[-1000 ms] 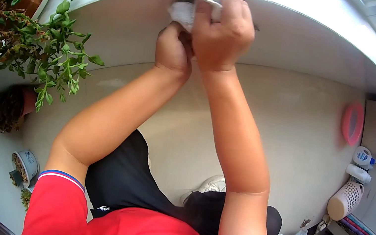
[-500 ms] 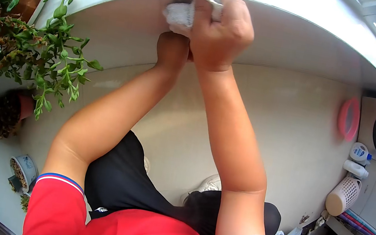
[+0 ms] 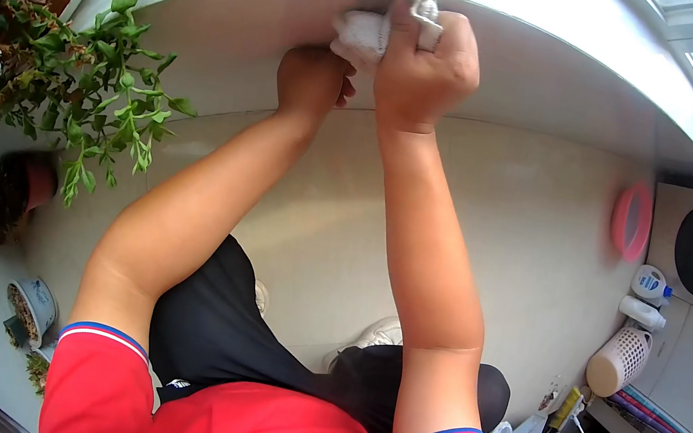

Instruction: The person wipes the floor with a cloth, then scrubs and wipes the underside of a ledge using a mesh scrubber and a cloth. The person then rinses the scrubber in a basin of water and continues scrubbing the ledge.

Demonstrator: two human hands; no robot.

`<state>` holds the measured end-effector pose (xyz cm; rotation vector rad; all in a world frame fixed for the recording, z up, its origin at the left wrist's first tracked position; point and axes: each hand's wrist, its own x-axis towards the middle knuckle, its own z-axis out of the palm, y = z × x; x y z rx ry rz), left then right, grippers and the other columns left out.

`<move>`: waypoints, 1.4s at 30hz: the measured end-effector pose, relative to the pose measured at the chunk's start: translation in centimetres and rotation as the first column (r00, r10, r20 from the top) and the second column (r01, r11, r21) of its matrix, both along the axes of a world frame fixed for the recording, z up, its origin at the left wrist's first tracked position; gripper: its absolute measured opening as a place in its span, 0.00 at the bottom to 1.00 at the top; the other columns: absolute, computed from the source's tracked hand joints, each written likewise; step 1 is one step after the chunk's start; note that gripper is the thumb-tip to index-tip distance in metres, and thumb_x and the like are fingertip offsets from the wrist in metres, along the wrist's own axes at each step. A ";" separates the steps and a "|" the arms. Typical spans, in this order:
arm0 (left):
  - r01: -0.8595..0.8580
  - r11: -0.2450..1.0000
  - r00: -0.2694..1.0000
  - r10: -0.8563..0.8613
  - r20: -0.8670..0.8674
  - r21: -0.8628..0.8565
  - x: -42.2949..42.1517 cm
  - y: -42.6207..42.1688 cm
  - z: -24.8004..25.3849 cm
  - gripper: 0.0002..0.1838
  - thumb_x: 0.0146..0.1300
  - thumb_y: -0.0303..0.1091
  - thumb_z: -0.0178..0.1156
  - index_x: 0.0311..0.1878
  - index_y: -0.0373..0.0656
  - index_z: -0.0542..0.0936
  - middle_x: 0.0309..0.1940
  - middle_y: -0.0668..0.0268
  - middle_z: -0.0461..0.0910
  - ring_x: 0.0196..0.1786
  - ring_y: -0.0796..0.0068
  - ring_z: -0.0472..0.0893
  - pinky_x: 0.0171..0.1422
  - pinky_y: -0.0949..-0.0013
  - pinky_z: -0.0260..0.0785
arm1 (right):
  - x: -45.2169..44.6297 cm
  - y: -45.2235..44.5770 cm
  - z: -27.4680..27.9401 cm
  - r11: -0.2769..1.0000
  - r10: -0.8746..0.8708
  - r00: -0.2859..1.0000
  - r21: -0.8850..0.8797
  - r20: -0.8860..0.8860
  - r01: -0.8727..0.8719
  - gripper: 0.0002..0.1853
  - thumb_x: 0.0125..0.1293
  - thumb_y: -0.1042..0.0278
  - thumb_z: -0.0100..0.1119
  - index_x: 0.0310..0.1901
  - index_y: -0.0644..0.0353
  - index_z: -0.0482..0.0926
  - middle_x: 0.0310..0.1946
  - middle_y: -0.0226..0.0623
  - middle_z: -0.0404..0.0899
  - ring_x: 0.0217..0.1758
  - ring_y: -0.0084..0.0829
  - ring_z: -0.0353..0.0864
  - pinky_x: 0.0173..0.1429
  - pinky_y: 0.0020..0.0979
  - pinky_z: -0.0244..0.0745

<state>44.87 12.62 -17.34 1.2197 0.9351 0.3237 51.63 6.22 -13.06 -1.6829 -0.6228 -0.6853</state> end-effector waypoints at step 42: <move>-0.166 0.576 0.976 -0.021 0.218 0.800 0.2 1.9 -3.7 0.15 0.69 0.42 0.57 0.38 0.38 0.81 0.19 0.62 0.80 0.18 0.71 0.80 0.22 0.65 0.70 | -2.9 2.6 0.5 1.000 -0.030 0.999 -0.005 -0.039 0.030 0.24 0.60 0.63 0.73 0.18 0.59 0.66 0.13 0.36 0.66 0.17 0.35 0.63 0.24 0.37 0.62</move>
